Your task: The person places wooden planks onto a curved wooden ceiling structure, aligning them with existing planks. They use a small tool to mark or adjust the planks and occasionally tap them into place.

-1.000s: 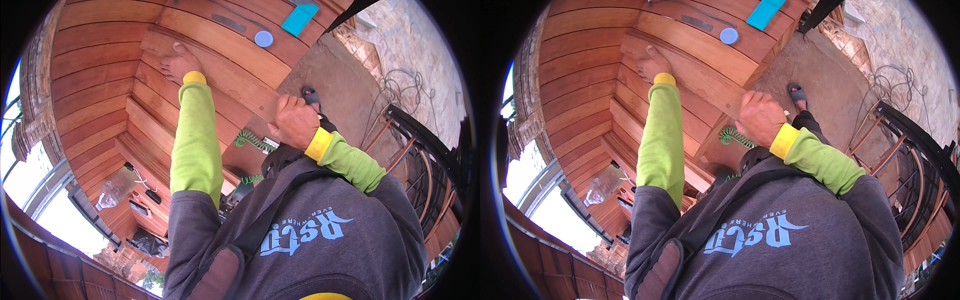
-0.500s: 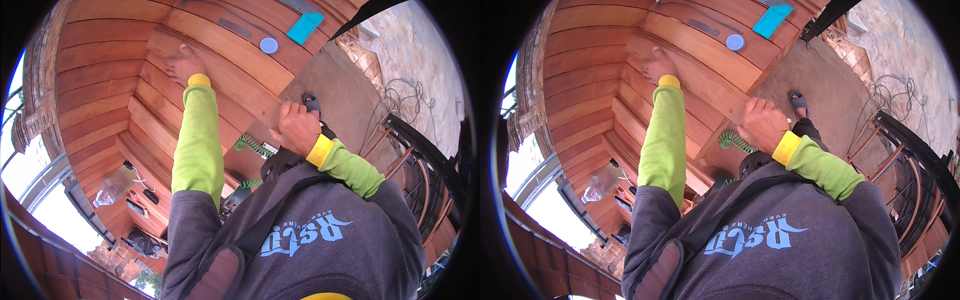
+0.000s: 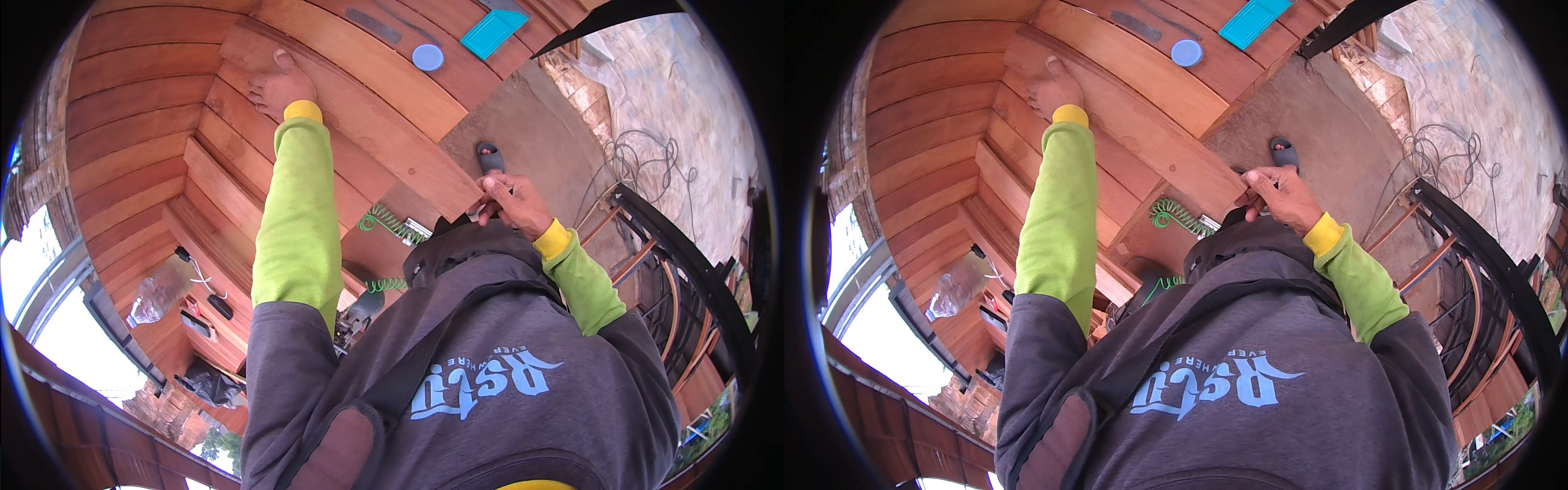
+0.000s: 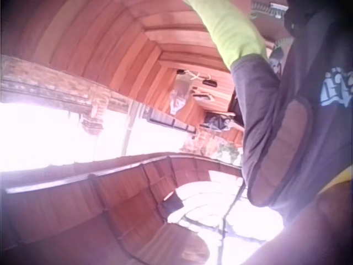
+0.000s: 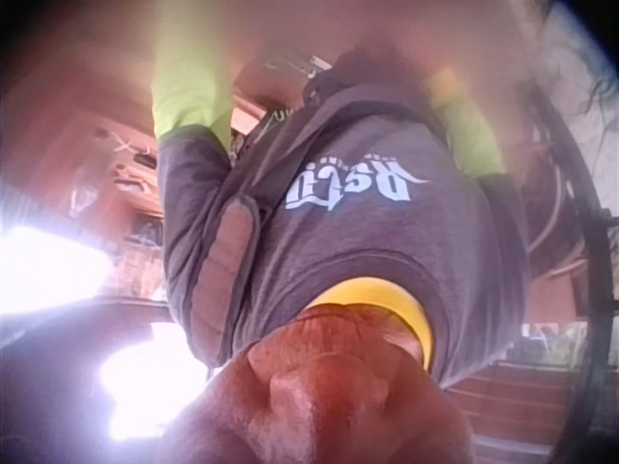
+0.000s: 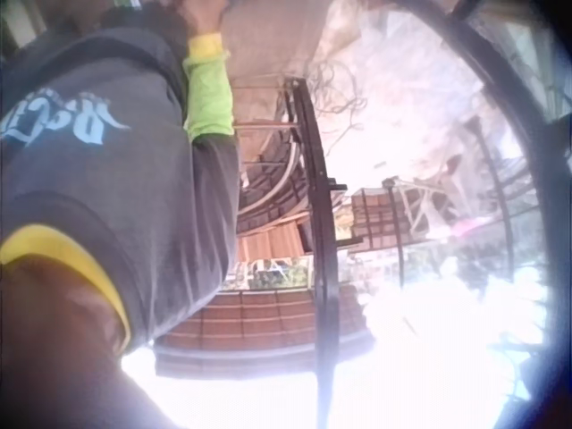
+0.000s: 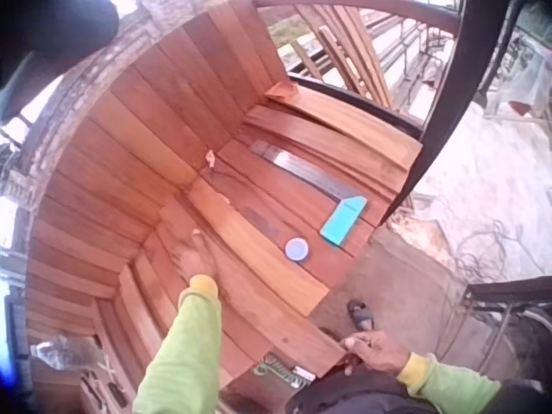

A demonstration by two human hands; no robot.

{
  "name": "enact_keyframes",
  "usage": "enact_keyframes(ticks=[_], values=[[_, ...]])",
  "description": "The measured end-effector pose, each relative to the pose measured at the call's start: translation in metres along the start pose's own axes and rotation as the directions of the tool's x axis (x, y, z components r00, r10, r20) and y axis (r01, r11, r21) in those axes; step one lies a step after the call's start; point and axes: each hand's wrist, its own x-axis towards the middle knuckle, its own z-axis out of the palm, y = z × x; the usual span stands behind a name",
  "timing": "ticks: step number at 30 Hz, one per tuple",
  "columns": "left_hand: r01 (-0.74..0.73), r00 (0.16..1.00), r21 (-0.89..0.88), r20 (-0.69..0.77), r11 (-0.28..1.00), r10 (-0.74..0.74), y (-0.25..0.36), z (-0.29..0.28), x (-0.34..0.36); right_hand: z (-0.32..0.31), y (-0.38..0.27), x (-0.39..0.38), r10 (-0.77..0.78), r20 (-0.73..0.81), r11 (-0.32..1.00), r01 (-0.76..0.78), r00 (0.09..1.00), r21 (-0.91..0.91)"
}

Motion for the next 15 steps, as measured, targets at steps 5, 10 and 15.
enact_keyframes(ticks=[5, 10, 15], values=[[0.009, 1.000, 0.002, 0.013, 1.000, -0.009, 0.004, -0.001, -0.002, 0.004, 0.010, 0.008, 0.108, 0.076, 0.971, -0.122, 0.991, 0.208], [0.025, 0.999, -0.010, 0.048, 1.000, -0.024, 0.005, -0.005, -0.001, 0.011, 0.016, 0.012, 0.041, 0.401, 0.832, -0.254, 0.915, 0.494], [0.054, 0.997, -0.034, 0.059, 0.998, -0.052, 0.002, -0.003, 0.002, 0.015, 0.032, 0.020, -0.039, 0.477, 0.694, -0.320, 0.878, 0.645]])
